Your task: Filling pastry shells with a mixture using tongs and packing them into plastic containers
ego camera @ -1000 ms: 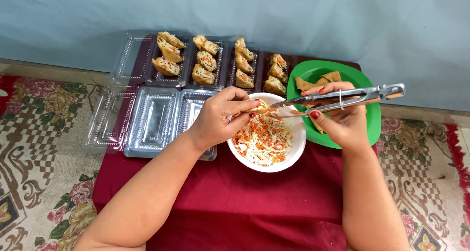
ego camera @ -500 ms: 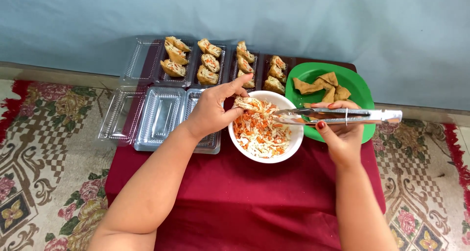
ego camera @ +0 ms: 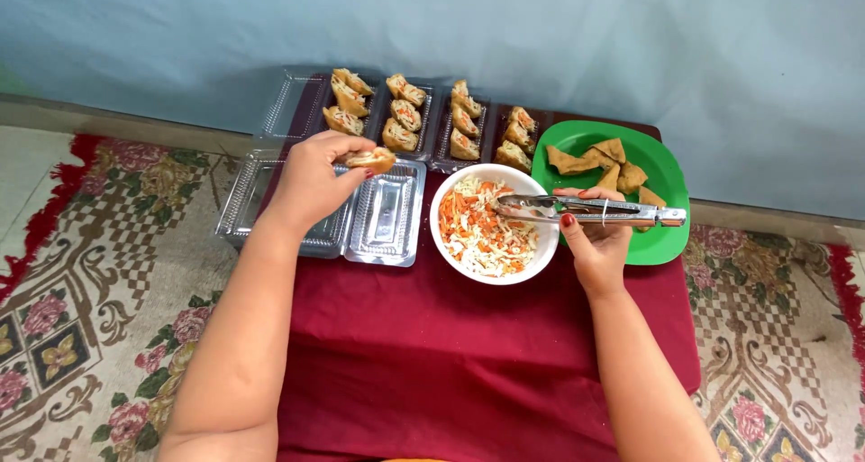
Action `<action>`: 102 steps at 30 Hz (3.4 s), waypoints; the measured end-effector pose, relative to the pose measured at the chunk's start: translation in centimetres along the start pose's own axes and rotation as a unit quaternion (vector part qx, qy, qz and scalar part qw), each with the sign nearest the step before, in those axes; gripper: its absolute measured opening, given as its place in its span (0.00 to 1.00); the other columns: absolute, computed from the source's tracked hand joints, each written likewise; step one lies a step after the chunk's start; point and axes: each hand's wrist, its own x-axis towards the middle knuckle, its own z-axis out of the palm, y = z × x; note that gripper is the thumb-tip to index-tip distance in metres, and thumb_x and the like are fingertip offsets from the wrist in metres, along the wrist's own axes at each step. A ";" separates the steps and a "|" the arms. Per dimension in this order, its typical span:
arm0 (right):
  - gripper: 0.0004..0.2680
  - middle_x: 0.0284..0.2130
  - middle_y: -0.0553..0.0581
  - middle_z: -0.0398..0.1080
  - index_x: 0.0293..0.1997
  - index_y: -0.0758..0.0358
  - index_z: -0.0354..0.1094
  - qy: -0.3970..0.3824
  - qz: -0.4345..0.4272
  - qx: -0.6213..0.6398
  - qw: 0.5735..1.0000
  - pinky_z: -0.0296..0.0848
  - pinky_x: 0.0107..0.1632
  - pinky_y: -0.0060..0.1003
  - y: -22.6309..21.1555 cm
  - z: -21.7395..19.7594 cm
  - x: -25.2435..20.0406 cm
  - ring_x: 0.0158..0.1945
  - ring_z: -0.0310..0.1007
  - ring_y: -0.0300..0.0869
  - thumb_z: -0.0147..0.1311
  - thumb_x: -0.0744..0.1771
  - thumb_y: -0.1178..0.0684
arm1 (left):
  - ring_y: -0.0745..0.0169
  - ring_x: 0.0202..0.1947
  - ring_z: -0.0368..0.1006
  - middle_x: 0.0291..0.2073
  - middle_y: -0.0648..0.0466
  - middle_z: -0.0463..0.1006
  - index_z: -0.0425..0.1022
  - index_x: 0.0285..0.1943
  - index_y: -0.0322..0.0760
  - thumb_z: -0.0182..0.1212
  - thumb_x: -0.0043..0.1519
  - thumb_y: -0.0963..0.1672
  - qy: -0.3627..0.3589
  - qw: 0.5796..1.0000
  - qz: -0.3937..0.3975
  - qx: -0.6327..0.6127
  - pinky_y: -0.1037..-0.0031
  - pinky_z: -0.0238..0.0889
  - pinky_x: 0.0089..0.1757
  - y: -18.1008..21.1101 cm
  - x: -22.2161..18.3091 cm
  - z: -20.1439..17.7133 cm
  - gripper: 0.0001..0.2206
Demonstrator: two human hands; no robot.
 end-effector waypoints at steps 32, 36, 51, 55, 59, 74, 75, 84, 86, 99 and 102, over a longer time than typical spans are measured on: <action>0.13 0.49 0.72 0.74 0.52 0.65 0.53 0.008 0.007 0.003 1.000 0.76 0.50 0.30 -0.5 0.3 0.1 0.53 0.76 0.46 0.59 0.69 0.58 | 0.50 0.62 0.68 0.51 0.56 0.81 0.81 0.57 0.53 0.71 0.55 0.41 -0.071 0.966 0.055 0.242 0.27 0.22 0.64 -6.6 0.8 5.9 0.20; 0.13 0.48 0.73 0.74 0.51 0.65 0.54 0.009 0.006 0.004 1.000 0.76 0.51 0.31 -0.2 0.1 0.0 0.52 0.76 0.46 0.59 0.69 0.59 | 0.52 0.63 0.68 0.54 0.55 0.79 0.79 0.60 0.53 0.68 0.59 0.42 -0.068 0.962 0.024 0.264 0.29 0.26 0.65 -4.9 -0.3 5.0 0.20; 0.13 0.46 0.68 0.76 0.53 0.65 0.58 0.056 0.090 -0.027 0.994 0.78 0.46 0.28 -0.8 -0.4 -0.5 0.42 0.78 0.36 0.61 0.68 0.59 | 0.53 0.59 0.72 0.48 0.53 0.79 0.82 0.37 0.47 0.64 0.63 0.47 0.064 0.970 0.121 0.199 0.42 0.32 0.67 -3.2 -11.1 7.3 0.05; 0.13 0.47 0.68 0.75 0.54 0.65 0.59 0.092 0.055 -0.051 0.993 0.77 0.49 0.31 0.0 0.7 -1.5 0.45 0.77 0.38 0.62 0.68 0.57 | 0.54 0.59 0.72 0.48 0.55 0.79 0.82 0.37 0.47 0.64 0.63 0.48 0.061 0.972 0.122 0.191 0.44 0.34 0.68 -4.0 -11.1 7.4 0.06; 0.13 0.47 0.68 0.76 0.53 0.67 0.58 0.091 0.021 -0.038 0.995 0.77 0.52 0.33 0.1 1.4 -2.0 0.49 0.78 0.41 0.62 0.68 0.57 | 0.56 0.58 0.74 0.46 0.57 0.80 0.82 0.36 0.48 0.65 0.62 0.47 0.075 0.970 0.135 0.188 0.45 0.33 0.69 -4.0 -11.2 7.5 0.05; 0.14 0.45 0.70 0.76 0.52 0.69 0.57 0.084 -0.036 -0.047 0.995 0.76 0.55 0.37 0.9 1.3 -2.4 0.51 0.78 0.46 0.63 0.68 0.58 | 0.55 0.47 0.77 0.41 0.56 0.80 0.79 0.54 0.50 0.57 0.67 0.54 0.232 0.905 0.089 0.347 0.22 0.17 0.58 -6.1 -11.0 7.2 0.14; 0.14 0.45 0.70 0.76 0.52 0.69 0.57 0.084 -0.044 -0.052 0.994 0.76 0.55 0.38 1.1 1.3 -2.4 0.51 0.78 0.47 0.63 0.68 0.58 | 0.59 0.45 0.78 0.39 0.60 0.81 0.80 0.52 0.52 0.57 0.68 0.54 0.248 0.898 0.093 0.352 0.23 0.16 0.59 -6.3 -10.9 7.2 0.13; 0.15 0.44 0.63 0.72 0.52 0.69 0.59 0.086 -0.053 -0.088 0.991 0.77 0.50 0.33 1.2 1.0 -2.5 0.45 0.77 0.42 0.66 0.68 0.57 | 0.60 0.38 0.78 0.32 0.62 0.80 0.79 0.42 0.52 0.65 0.60 0.52 0.246 0.909 0.091 0.325 0.25 0.37 0.58 -5.7 -11.1 7.1 0.09; 0.15 0.43 0.63 0.71 0.52 0.70 0.59 0.086 -0.055 -0.093 0.990 0.78 0.50 0.33 1.3 0.9 -2.6 0.45 0.77 0.42 0.66 0.68 0.57 | 0.62 0.38 0.78 0.32 0.64 0.80 0.78 0.41 0.54 0.65 0.59 0.51 0.239 0.911 0.089 0.325 0.36 0.48 0.54 -3.0 -11.1 6.0 0.07; 0.16 0.40 0.62 0.70 0.52 0.71 0.60 0.096 -0.058 -0.105 0.988 0.78 0.45 0.32 1.6 0.7 -2.8 0.39 0.77 0.40 0.68 0.67 0.56 | 0.60 0.40 0.79 0.33 0.63 0.82 0.80 0.42 0.55 0.65 0.58 0.52 0.204 0.918 0.105 0.325 0.33 0.42 0.59 -3.2 -10.8 6.5 0.08; 0.16 0.40 0.61 0.71 0.53 0.70 0.60 0.097 -0.048 -0.103 0.989 0.78 0.44 0.31 1.3 0.8 -2.9 0.38 0.77 0.38 0.67 0.67 0.55 | 0.57 0.37 0.79 0.33 0.60 0.82 0.81 0.42 0.54 0.67 0.58 0.52 0.195 0.919 0.114 0.324 0.24 0.31 0.58 -4.6 -10.1 6.6 0.09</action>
